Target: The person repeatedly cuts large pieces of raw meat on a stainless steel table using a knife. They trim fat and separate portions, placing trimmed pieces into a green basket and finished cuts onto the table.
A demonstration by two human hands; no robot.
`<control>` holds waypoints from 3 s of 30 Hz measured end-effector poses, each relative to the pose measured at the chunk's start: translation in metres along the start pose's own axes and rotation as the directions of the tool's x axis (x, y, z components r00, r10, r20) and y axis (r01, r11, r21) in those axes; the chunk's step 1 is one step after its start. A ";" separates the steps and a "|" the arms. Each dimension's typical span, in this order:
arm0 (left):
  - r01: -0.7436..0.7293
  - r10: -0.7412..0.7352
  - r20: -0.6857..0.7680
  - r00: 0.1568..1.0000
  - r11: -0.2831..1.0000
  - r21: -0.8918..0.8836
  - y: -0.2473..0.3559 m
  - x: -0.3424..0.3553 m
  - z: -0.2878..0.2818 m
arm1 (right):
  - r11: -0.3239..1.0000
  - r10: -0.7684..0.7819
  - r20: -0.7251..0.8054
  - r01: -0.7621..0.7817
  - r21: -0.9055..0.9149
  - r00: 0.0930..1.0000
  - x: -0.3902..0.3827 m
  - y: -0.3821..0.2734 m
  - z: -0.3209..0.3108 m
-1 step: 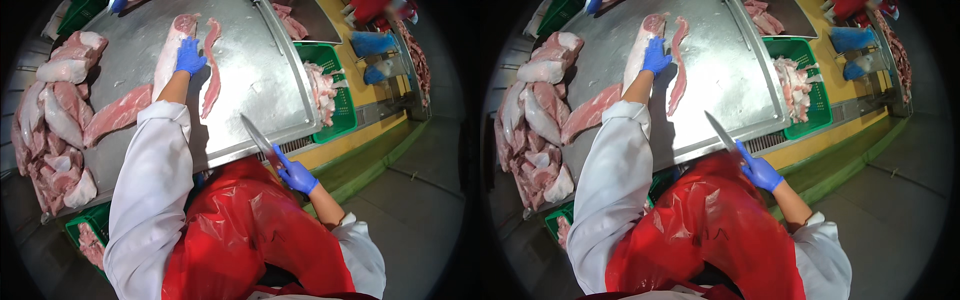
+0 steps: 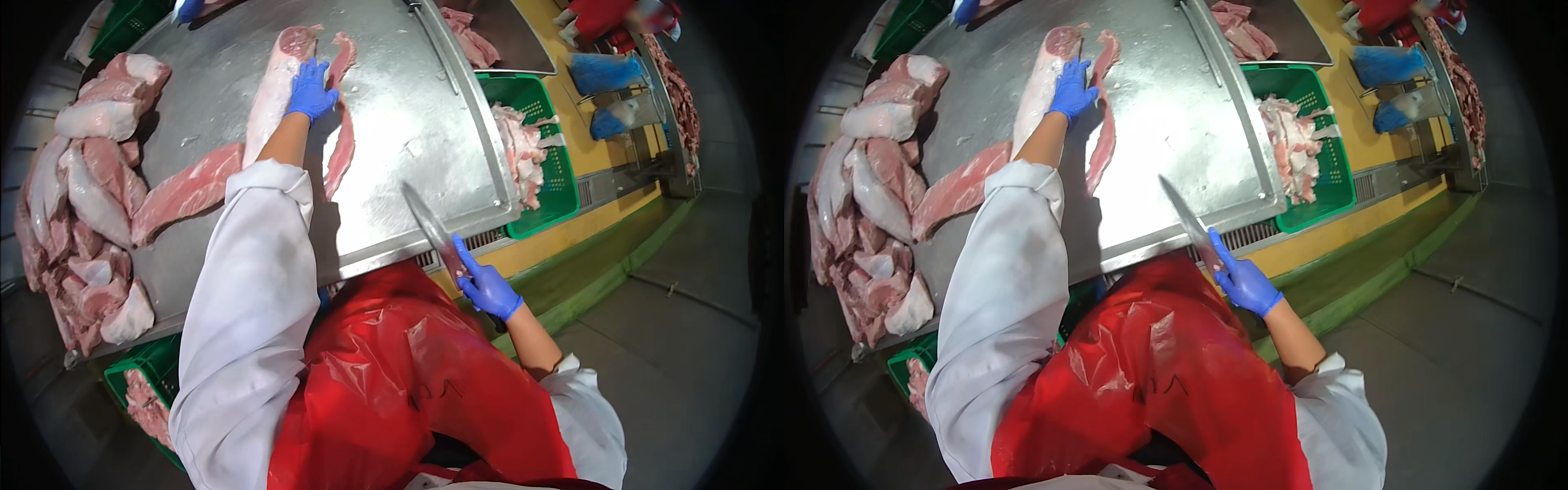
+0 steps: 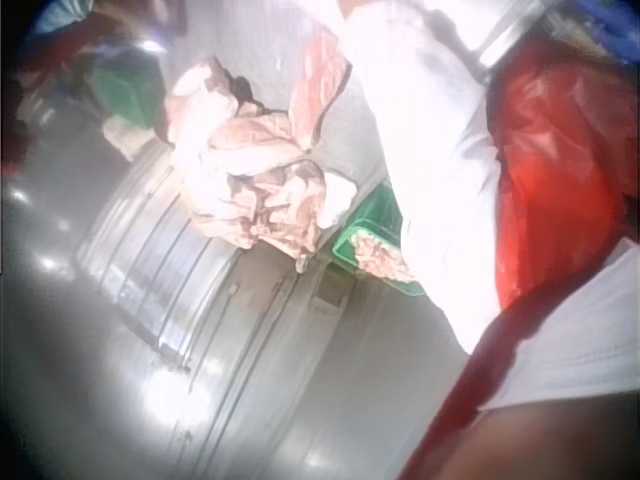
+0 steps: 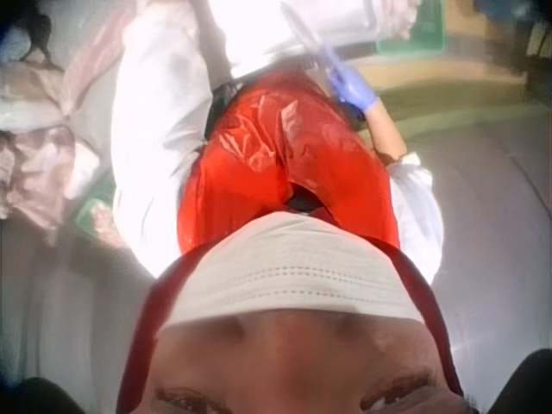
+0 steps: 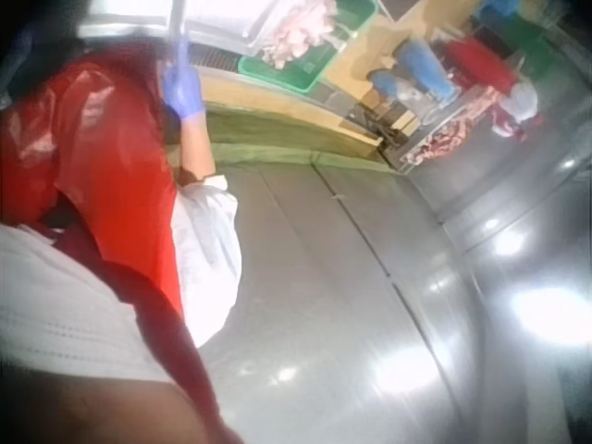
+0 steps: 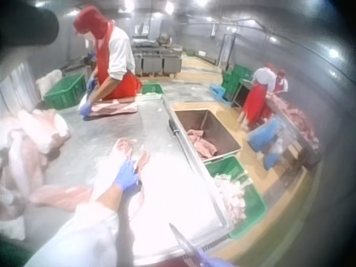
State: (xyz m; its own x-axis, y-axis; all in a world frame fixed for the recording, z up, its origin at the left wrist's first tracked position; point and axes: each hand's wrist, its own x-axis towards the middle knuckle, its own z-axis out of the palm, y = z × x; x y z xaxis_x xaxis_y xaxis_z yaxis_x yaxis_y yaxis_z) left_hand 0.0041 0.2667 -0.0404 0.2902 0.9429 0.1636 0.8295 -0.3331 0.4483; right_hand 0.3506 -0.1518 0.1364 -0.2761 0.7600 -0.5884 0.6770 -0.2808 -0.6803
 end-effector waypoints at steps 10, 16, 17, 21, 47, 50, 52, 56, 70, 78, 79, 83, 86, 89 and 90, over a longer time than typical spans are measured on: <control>-0.310 0.314 0.051 0.948 0.948 -0.066 0.126 0.073 0.084 | 0.931 0.237 -0.276 -0.137 0.337 0.932 -0.029 0.064 -0.087; -0.255 0.366 0.280 0.887 0.897 -0.362 0.199 -0.018 0.044 | 0.901 0.224 -0.220 -0.116 0.418 0.949 -0.012 0.080 -0.118; -0.356 0.471 0.270 0.840 0.854 -0.379 0.197 -0.045 0.041 | 0.897 0.194 -0.231 -0.077 0.435 0.954 -0.007 0.084 -0.118; -0.508 0.544 0.039 0.838 0.805 -0.307 0.173 -0.176 0.007 | 0.906 0.049 -0.220 0.049 0.420 0.974 0.029 0.093 -0.126; 0.686 -0.710 0.086 0.699 0.699 0.200 -0.029 -0.048 -0.097 | 0.945 -0.087 -0.168 0.135 0.298 0.982 0.081 0.041 -0.146; 0.632 -0.401 0.489 0.775 0.518 -0.576 -0.041 -0.054 -0.120 | 0.904 0.053 -0.284 0.075 0.421 0.957 0.035 0.077 -0.148; 0.712 -0.277 0.662 0.697 0.157 -0.684 -0.026 -0.072 -0.157 | 0.876 0.143 -0.377 0.060 0.478 0.915 0.015 0.099 -0.138; 0.594 -0.106 0.589 0.801 0.014 -0.804 0.020 -0.085 -0.205 | 0.841 0.206 -0.416 0.057 0.538 0.886 -0.001 0.121 -0.122; 0.046 -0.145 0.276 0.950 0.941 0.335 0.122 -0.117 -0.101 | 0.847 -0.093 -0.349 0.258 0.464 0.933 0.050 0.096 -0.129; -0.234 0.226 0.068 0.972 0.884 0.405 0.238 -0.042 0.011 | 0.874 -0.105 -0.401 0.277 0.399 0.910 0.061 0.092 -0.144; -0.214 0.214 0.052 0.975 0.864 0.457 0.232 -0.026 0.026 | 0.879 -0.111 -0.415 0.284 0.382 0.903 0.065 0.093 -0.146; -0.095 0.065 0.103 0.993 0.942 0.323 0.205 0.021 0.040 | 0.868 -0.064 -0.415 0.256 0.425 0.908 0.071 0.090 -0.149; 0.207 -0.204 -0.037 0.978 0.968 0.142 0.204 0.029 0.016 | 0.866 -0.093 -0.434 0.288 0.409 0.896 0.076 0.103 -0.144; 0.306 -0.312 0.023 0.950 0.942 0.135 0.211 0.030 -0.017 | 0.806 -0.093 -0.394 0.302 0.510 0.914 0.091 0.100 -0.141; 0.351 -0.358 0.038 0.933 0.928 0.123 0.201 0.028 -0.020 | 0.798 -0.170 -0.424 0.377 0.471 0.889 0.105 0.105 -0.137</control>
State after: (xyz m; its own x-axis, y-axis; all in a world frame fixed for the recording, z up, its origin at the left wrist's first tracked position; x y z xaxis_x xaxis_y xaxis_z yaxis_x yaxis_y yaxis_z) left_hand 0.1689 0.2258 0.0717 -0.0080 0.9991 -0.0414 0.9307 0.0226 0.3652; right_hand 0.4863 -0.0218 0.0629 -0.0713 0.9724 -0.2223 0.1150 -0.2133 -0.9702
